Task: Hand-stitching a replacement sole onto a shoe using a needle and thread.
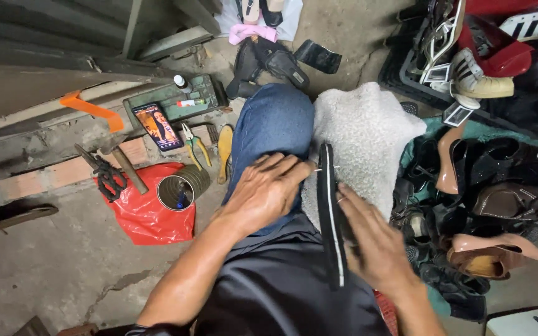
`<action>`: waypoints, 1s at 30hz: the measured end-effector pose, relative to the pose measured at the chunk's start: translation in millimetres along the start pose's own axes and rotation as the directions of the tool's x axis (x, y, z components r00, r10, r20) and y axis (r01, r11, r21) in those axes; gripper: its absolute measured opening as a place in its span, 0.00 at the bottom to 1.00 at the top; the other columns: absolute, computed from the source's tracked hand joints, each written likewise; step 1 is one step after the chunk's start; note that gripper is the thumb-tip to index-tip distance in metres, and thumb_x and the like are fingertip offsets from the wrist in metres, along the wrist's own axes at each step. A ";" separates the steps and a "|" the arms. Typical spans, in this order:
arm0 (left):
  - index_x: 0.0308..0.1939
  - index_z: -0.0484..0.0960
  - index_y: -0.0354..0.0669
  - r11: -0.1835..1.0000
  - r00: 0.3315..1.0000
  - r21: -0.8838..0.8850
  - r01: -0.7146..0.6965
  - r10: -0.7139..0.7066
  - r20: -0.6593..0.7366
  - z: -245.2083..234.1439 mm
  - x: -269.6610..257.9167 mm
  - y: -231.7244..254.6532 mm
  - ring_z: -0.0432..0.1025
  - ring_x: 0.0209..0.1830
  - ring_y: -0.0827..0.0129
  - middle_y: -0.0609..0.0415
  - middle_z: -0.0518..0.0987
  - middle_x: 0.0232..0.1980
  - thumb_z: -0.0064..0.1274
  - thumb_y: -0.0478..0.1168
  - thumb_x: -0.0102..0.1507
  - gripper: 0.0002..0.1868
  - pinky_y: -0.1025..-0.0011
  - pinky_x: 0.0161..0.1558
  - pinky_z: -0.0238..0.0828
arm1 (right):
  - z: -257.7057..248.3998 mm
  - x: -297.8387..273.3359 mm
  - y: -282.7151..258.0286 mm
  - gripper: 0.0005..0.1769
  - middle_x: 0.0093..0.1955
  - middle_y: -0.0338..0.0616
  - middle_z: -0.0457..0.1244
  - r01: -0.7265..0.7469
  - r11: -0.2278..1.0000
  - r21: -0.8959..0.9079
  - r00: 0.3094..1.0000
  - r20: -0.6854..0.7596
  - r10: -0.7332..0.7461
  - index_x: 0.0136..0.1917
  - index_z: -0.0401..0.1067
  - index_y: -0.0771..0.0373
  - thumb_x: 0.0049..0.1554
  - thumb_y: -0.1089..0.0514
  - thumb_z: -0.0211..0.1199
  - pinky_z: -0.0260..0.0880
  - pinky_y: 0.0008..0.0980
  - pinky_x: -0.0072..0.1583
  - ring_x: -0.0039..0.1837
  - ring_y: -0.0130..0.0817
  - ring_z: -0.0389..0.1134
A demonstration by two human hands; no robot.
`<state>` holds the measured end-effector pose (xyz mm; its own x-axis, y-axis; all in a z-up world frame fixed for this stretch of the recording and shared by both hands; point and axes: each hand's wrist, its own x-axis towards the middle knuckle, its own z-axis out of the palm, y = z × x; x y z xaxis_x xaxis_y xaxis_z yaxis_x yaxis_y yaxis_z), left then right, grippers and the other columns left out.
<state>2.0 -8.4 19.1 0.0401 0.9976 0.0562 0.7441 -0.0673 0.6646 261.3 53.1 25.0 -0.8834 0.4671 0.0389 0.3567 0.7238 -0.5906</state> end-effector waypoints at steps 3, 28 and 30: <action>0.49 0.78 0.42 0.991 0.990 -0.098 -0.090 0.078 -0.117 3.1 -3.3 -2.4 0.68 0.34 0.54 0.51 0.72 0.35 0.49 0.34 0.70 0.04 0.57 0.40 0.68 | -29.4 15.7 5.4 0.11 0.66 0.57 0.68 -0.111 0.993 -0.027 0.974 -0.200 0.103 0.48 0.75 0.67 0.63 0.58 0.57 0.66 0.42 0.62 0.58 0.42 0.69; 0.34 0.79 0.46 0.991 0.955 -0.042 -0.127 0.111 -0.277 2.3 2.4 -8.3 0.68 0.31 0.53 0.52 0.68 0.28 0.44 0.38 0.71 0.12 0.61 0.35 0.66 | -21.1 60.1 -13.7 0.09 0.44 0.45 0.74 -0.285 0.903 0.321 0.928 -0.143 0.343 0.54 0.80 0.62 0.61 0.63 0.63 0.76 0.38 0.50 0.47 0.42 0.77; 0.34 0.79 0.46 0.990 0.946 -0.065 -0.129 0.103 -0.306 -1.2 2.2 -6.2 0.68 0.30 0.53 0.52 0.68 0.27 0.45 0.40 0.72 0.12 0.61 0.34 0.66 | -20.6 56.2 -8.3 0.07 0.40 0.47 0.73 -0.350 0.907 0.234 0.916 -0.119 0.384 0.53 0.78 0.63 0.63 0.62 0.63 0.75 0.43 0.48 0.45 0.46 0.76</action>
<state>-3.3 -5.8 16.0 -0.0895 0.9325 0.3499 0.6881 -0.1961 0.6986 215.0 83.8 48.6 -0.6359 0.7658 -0.0952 0.5613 0.3743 -0.7381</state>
